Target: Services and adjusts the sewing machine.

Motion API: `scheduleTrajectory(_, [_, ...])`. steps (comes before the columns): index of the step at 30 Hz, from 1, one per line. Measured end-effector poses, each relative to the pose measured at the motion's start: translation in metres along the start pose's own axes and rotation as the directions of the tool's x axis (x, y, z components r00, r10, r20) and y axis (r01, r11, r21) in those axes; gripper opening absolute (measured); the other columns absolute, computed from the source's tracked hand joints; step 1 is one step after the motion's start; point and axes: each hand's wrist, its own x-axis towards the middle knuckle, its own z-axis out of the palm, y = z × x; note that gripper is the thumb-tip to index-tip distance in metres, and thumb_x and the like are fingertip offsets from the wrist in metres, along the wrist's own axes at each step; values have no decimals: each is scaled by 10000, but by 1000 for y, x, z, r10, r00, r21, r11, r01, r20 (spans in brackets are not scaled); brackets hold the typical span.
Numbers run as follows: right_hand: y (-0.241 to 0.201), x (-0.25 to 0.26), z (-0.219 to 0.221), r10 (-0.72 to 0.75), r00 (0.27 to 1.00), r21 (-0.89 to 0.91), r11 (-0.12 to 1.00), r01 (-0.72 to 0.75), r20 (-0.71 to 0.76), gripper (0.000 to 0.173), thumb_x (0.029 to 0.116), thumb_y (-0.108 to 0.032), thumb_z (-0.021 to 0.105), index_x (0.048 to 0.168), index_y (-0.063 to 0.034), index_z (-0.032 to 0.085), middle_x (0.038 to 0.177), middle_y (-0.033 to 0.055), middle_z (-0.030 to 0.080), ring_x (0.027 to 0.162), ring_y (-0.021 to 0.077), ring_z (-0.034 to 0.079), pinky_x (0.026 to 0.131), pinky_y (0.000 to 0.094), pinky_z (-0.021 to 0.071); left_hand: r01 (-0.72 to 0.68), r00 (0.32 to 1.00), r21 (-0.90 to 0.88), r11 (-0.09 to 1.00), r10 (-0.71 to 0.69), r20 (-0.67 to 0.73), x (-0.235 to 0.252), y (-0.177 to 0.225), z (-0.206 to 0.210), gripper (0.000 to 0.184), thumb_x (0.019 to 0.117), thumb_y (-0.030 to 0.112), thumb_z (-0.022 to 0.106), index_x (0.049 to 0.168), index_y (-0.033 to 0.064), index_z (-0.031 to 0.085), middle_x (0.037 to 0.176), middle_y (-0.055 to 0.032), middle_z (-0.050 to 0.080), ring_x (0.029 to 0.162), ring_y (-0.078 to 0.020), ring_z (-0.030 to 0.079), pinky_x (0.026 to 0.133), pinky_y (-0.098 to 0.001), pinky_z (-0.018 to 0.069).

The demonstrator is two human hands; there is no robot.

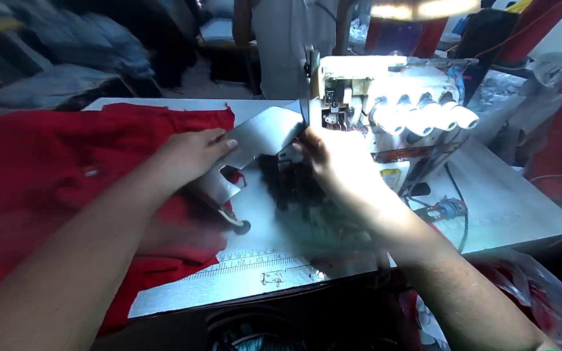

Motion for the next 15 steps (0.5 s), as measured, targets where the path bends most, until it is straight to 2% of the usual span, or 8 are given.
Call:
scheduleTrajectory(1, [0, 0, 1, -5, 999, 25, 1000, 6, -39, 208, 1037, -192, 589, 993, -25, 705, 845, 124, 695, 824, 271, 697, 685, 439, 535, 55, 995, 13, 998, -56, 76, -2, 11, -4, 505, 1074, 410, 488, 1327, -3, 634, 1104, -330, 678, 1066, -558, 635, 884, -769, 437])
scheduleTrajectory(3, [2, 0, 2, -19, 995, 69, 997, 25, -97, 204, 1031, -176, 594, 978, -11, 702, 838, 128, 695, 812, 268, 698, 688, 437, 536, 257, 931, -6, 966, -246, 271, -6, 55, -27, 502, 1074, 335, 509, 1425, -21, 551, 1255, -377, 607, 1234, -591, 528, 1009, -766, 331])
scheduleTrajectory(5, [3, 0, 2, -17, 995, 127, 991, 30, -100, 201, 1041, -163, 574, 993, -15, 702, 858, 115, 698, 829, 246, 695, 706, 424, 536, 307, 910, -13, 952, -290, 295, -15, 79, -33, 479, 1059, 310, 551, 1433, 10, 558, 1243, -358, 621, 1219, -580, 540, 991, -768, 343])
scheduleTrajectory(9, [0, 2, 4, -36, 991, 215, 975, 63, -127, 191, 1033, -145, 581, 1011, -10, 714, 854, 112, 713, 807, 232, 708, 708, 408, 551, 179, 964, -81, 981, -158, 214, -44, 107, -23, 439, 1043, 290, 596, 1401, 35, 604, 1151, -275, 687, 1071, -493, 637, 908, -728, 425])
scheduleTrajectory(12, [-11, 1, 10, -72, 995, 179, 980, 83, -66, 140, 992, -123, 630, 1005, -21, 725, 861, 118, 705, 831, 266, 707, 682, 441, 552, 136, 986, -84, 987, -127, 111, -55, 116, -15, 391, 1039, 235, 602, 1365, 24, 635, 1110, -281, 690, 1018, -495, 649, 872, -718, 442])
scheduleTrajectory(13, [-17, -2, 16, -117, 992, 152, 981, 124, -52, 102, 943, -112, 679, 988, -36, 730, 869, 106, 698, 830, 259, 702, 654, 433, 552, 136, 990, -103, 985, -130, 60, -60, 116, -12, 326, 1028, 160, 598, 1299, -11, 658, 1078, -290, 688, 997, -491, 656, 860, -712, 454])
scheduleTrajectory(14, [-25, -7, 24, -182, 982, 140, 972, 188, -54, 104, 894, -130, 734, 972, -63, 747, 889, 87, 693, 835, 239, 694, 635, 411, 556, 156, 988, -143, 977, -156, 11, -68, 117, -8, 252, 1017, 53, 573, 1212, -87, 651, 1045, -313, 670, 969, -472, 655, 859, -677, 467])
scheduleTrajectory(15, [-35, -12, 36, -259, 963, 135, 954, 267, -72, 106, 881, -158, 757, 963, -94, 773, 906, 71, 699, 846, 221, 691, 637, 386, 562, 167, 983, -196, 966, -178, -39, -80, 112, -2, 221, 1007, -9, 501, 1156, -142, 597, 1010, -277, 641, 922, -354, 640, 848, -543, 493])
